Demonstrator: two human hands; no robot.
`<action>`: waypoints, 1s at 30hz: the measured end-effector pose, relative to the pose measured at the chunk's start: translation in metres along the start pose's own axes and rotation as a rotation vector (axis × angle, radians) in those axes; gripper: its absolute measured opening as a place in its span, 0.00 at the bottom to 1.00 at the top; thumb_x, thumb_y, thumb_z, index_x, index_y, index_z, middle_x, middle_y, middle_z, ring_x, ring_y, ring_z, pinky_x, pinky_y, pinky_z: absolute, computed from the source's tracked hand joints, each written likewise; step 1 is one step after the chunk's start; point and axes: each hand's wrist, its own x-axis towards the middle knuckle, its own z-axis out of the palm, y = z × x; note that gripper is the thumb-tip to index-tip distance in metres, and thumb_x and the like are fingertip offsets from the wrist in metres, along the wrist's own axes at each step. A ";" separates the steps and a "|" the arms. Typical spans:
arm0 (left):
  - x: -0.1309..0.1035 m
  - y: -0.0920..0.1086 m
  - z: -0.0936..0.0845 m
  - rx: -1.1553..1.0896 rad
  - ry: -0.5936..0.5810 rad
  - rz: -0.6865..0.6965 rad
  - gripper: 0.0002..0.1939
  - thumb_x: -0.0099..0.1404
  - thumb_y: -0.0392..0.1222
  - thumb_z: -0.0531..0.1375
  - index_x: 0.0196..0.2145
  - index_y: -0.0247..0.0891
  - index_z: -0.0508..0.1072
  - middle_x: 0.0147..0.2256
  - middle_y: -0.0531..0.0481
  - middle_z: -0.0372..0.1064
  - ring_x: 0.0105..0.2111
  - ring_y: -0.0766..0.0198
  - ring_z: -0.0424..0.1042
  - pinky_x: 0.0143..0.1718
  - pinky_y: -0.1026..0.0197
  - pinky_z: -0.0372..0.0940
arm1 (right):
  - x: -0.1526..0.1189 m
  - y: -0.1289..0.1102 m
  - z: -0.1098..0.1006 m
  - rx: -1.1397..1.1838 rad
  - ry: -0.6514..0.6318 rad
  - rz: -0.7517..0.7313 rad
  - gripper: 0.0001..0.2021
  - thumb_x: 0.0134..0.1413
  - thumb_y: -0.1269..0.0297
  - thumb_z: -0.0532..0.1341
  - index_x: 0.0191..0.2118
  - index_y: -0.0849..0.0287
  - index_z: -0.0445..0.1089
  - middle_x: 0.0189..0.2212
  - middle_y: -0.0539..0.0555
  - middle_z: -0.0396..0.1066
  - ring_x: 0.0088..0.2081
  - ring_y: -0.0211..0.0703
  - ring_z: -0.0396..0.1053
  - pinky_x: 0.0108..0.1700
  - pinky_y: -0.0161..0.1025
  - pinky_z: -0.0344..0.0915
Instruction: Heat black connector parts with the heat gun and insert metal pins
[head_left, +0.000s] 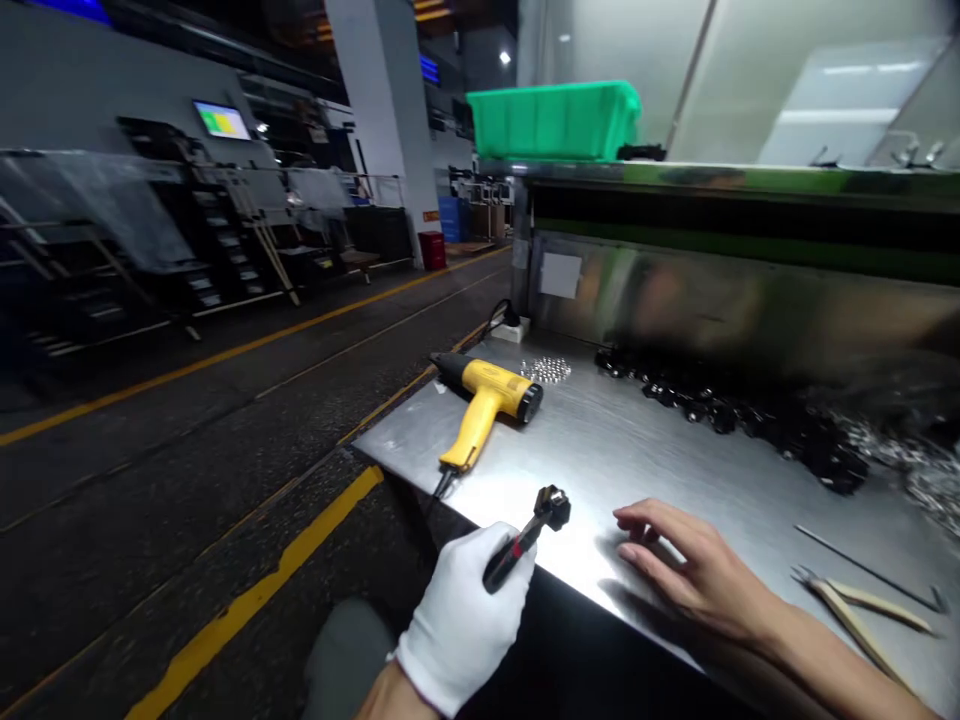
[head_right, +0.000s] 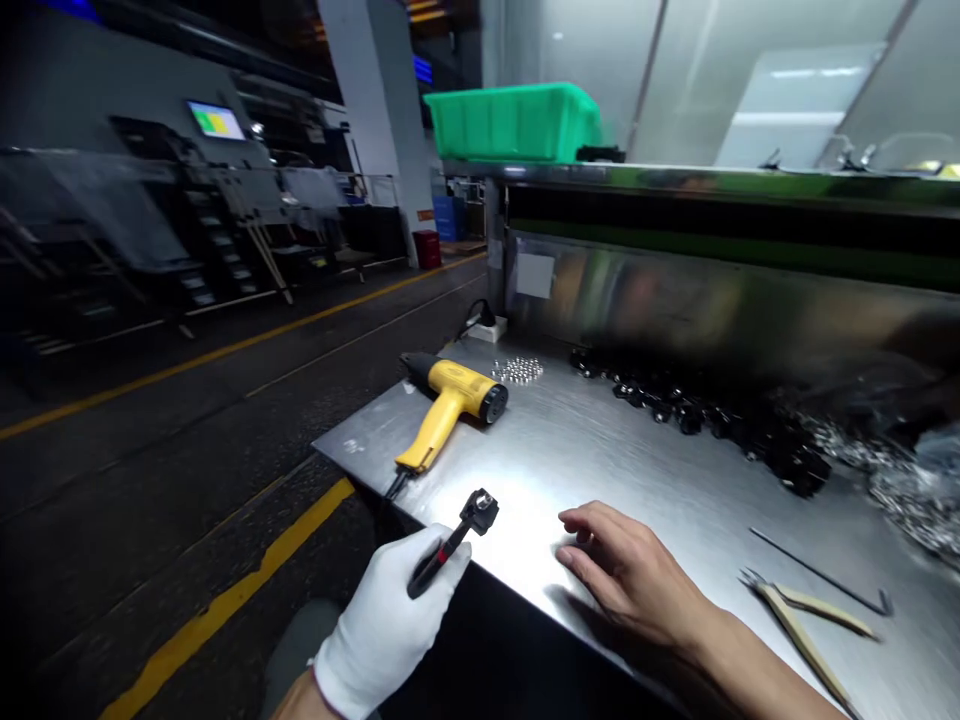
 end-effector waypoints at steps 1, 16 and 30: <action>-0.006 -0.007 -0.007 -0.043 0.039 -0.030 0.18 0.72 0.48 0.55 0.25 0.39 0.63 0.24 0.55 0.60 0.26 0.67 0.58 0.29 0.63 0.54 | 0.012 -0.005 0.005 0.001 -0.036 0.062 0.14 0.67 0.59 0.61 0.56 0.53 0.69 0.45 0.55 0.75 0.43 0.45 0.74 0.43 0.42 0.72; -0.074 -0.037 -0.066 -0.451 0.156 -0.177 0.22 0.71 0.57 0.56 0.27 0.37 0.66 0.24 0.52 0.63 0.25 0.66 0.64 0.29 0.63 0.59 | 0.230 -0.039 0.134 -0.023 -0.092 0.773 0.17 0.67 0.54 0.61 0.52 0.62 0.70 0.47 0.58 0.72 0.44 0.45 0.73 0.46 0.46 0.74; -0.049 -0.052 -0.093 -0.211 0.132 0.038 0.20 0.72 0.53 0.56 0.29 0.36 0.70 0.28 0.50 0.68 0.30 0.63 0.66 0.35 0.61 0.60 | 0.106 0.012 0.053 0.770 -0.013 0.428 0.10 0.65 0.55 0.62 0.42 0.56 0.73 0.33 0.56 0.74 0.28 0.43 0.73 0.27 0.40 0.74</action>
